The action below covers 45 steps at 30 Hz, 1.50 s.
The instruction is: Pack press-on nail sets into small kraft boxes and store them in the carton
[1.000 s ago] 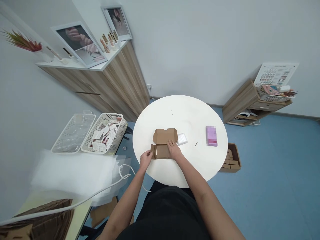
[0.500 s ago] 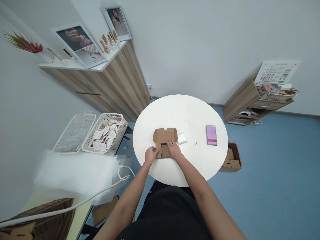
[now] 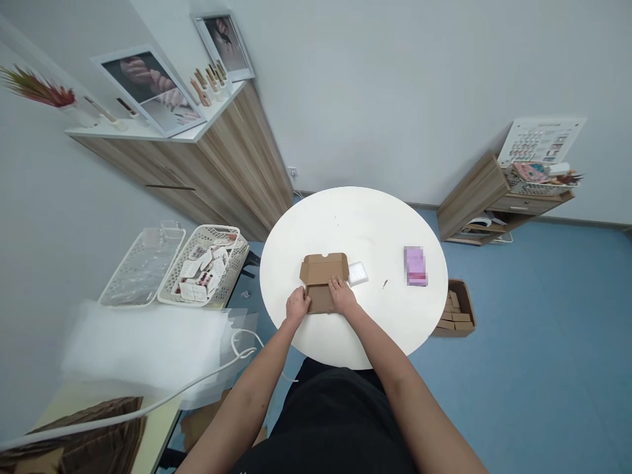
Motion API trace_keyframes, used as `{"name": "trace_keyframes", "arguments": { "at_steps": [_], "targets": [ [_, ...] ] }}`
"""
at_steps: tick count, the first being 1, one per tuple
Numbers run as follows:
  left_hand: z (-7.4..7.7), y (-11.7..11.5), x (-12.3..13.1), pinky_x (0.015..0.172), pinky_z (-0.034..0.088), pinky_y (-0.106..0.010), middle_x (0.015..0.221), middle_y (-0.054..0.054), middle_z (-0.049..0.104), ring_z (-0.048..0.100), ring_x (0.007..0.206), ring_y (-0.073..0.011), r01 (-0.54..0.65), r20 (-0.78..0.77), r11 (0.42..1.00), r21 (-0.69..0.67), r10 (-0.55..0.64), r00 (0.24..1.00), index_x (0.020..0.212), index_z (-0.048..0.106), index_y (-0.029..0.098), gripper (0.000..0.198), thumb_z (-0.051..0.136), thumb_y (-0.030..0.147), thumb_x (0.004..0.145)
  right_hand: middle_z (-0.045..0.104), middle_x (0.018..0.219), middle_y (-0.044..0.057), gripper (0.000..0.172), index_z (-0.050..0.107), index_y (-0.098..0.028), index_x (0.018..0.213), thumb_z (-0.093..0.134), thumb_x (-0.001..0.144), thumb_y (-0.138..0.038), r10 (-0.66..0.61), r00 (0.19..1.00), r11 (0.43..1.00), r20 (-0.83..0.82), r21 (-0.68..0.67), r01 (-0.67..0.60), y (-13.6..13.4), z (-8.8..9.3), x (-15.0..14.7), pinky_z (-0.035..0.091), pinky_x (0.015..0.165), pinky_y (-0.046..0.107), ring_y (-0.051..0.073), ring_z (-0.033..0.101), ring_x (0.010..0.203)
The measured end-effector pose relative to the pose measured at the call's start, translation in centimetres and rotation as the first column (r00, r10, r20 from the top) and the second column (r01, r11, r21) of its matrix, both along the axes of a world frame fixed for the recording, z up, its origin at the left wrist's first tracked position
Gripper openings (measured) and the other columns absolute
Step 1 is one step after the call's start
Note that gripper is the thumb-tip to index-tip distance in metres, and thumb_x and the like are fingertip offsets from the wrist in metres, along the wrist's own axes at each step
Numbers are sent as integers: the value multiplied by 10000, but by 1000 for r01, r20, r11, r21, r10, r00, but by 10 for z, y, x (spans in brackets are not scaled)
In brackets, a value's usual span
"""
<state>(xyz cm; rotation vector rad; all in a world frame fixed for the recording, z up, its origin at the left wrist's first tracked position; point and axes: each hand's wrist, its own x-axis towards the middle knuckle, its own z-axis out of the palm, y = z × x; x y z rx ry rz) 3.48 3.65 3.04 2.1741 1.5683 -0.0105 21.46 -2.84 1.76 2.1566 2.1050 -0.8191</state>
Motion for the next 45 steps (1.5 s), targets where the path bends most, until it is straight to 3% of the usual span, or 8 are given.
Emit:
{"name": "trace_keyframes", "arguments": {
  "at_steps": [10,13,16,22,34,39,42,45],
  "targets": [
    [-2,4,-11,1169,99,-576,1562,-173,274,201,1453,-346,564,83,798,211,-589,804,1512,161,183,948,624,588,791,262,1554,221,1168,268,-45,1491,786,580,-560,88,995,994,-52,66,-84,11,3,3,213,1172,451,378,202,1443],
    [-16,10,-12,1168,112,-580,1565,-192,258,212,1452,-348,530,87,836,141,-544,835,1526,117,174,1013,623,622,772,332,1527,202,1019,327,-82,1465,769,641,-489,118,984,980,-131,175,-94,9,7,11,229,1160,471,363,252,1423],
    [-27,15,-17,1164,148,-579,1570,-194,243,191,1457,-355,452,110,883,126,-465,878,1528,111,170,1045,640,631,753,464,1425,154,608,417,-153,1395,562,853,-389,-114,964,918,-240,345,195,3,9,31,301,1114,462,294,378,1342],
    [-35,20,-26,1166,207,-556,1582,-167,227,151,1466,-348,407,199,905,124,-425,883,1525,117,197,1042,655,629,745,517,1269,191,480,487,-122,1259,554,830,-328,-801,531,526,-275,99,845,8,-1,82,419,980,414,311,504,1184],
    [-39,24,-24,1162,252,-547,1593,-160,193,98,1472,-341,407,277,911,62,-407,870,1523,106,213,1081,703,610,713,634,750,31,288,533,-212,774,734,627,-357,-815,323,459,-482,-196,866,13,-2,92,451,609,280,197,616,716],
    [-37,29,-15,1169,236,-552,1591,-170,192,94,1471,-341,462,299,885,47,-454,839,1524,92,203,1125,716,622,686,677,793,25,324,569,-203,907,687,686,-410,-557,341,594,-757,-76,801,24,37,95,472,685,298,192,619,773],
    [-34,29,-4,1177,230,-534,1587,-178,197,96,1471,-335,504,307,863,28,-488,817,1526,80,185,1158,734,607,668,699,909,20,255,628,-216,910,701,695,-332,-354,621,853,-699,31,521,38,60,81,476,742,302,196,622,860],
    [-32,27,4,1186,225,-511,1586,-189,191,95,1473,-325,541,310,840,36,-524,793,1523,94,160,1154,750,571,666,707,912,41,248,691,-216,897,746,655,-205,-200,879,975,-432,-2,221,49,68,55,469,755,305,234,619,929]
  ]
}}
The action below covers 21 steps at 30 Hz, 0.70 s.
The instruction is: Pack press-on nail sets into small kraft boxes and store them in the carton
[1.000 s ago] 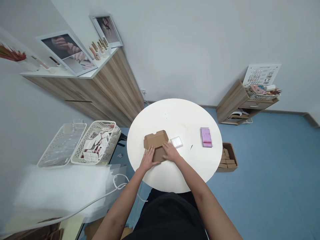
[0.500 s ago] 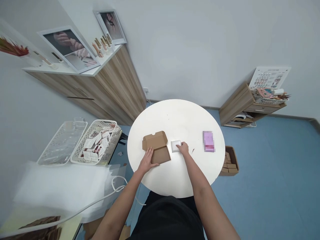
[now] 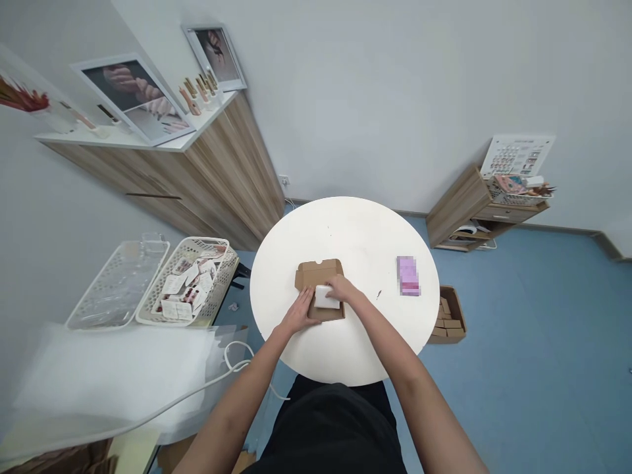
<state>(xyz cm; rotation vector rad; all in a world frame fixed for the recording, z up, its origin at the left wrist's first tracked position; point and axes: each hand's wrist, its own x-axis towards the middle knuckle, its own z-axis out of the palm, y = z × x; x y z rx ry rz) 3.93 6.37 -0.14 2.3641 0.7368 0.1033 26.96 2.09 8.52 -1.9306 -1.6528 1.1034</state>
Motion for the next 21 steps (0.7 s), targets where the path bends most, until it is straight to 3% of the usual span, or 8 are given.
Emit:
{"name": "trace_keyframes", "arguments": {
  "at_steps": [2,6,9,14,16,18,19,21],
  "targets": [
    [0,-1,3,1188,222,-507,1586,-190,189,100,1474,-319,6,5,1000,8,-6,1000,1522,97,156,1147,752,556,670,713,916,50,258,711,-226,942,713,692,-162,110,985,991,136,-89,-98,2,-3,-17,467,739,299,248,621,955],
    [0,-1,5,1181,240,-510,1583,-186,203,128,1472,-315,-11,0,1000,1,11,1000,1522,93,160,1136,741,556,678,720,968,35,367,688,-260,1067,617,751,-89,206,958,972,200,-158,-176,-4,-15,-39,466,733,293,228,647,910],
    [0,0,6,1174,251,-510,1580,-181,221,142,1470,-317,-13,10,1000,1,13,1000,1519,117,163,1116,730,571,680,687,1072,81,406,634,-214,1149,558,779,-63,189,924,982,331,-87,-170,-15,-24,-48,458,785,317,241,631,964],
    [11,-7,5,1168,231,-528,1564,-169,274,196,1460,-331,-1,17,999,52,0,1000,1499,206,173,1028,686,614,705,619,1064,126,212,605,-169,1019,524,830,-119,75,875,983,479,113,-146,-34,-36,-54,442,827,349,260,561,1008],
    [18,-10,1,1157,247,-531,1520,-146,368,282,1430,-330,-28,58,995,96,23,998,1452,320,200,845,631,587,768,603,1027,104,123,582,-188,967,505,873,-205,-81,907,972,413,235,-21,-39,-37,-45,439,832,346,245,544,986],
    [25,-7,-4,1119,322,-505,1405,-131,497,405,1354,-312,-154,132,982,111,139,981,1338,469,216,580,553,511,847,590,1010,83,162,554,-205,962,439,922,-311,-339,899,917,278,312,249,-39,-36,-26,444,812,333,224,542,953],
    [27,-2,-6,1088,368,-485,1333,-129,547,462,1302,-300,-259,165,962,87,243,956,1274,520,214,470,514,464,875,588,1012,76,210,544,-209,979,399,936,-355,-473,857,864,203,299,406,-38,-35,-14,448,795,325,215,548,938],
    [31,14,-5,1017,443,-450,1217,-126,600,547,1195,-275,-503,153,863,-48,504,850,1204,553,206,368,466,388,897,601,1017,80,260,540,-203,1012,401,919,-402,-649,752,760,117,128,637,-30,-32,10,456,750,315,208,571,896]
  ]
}}
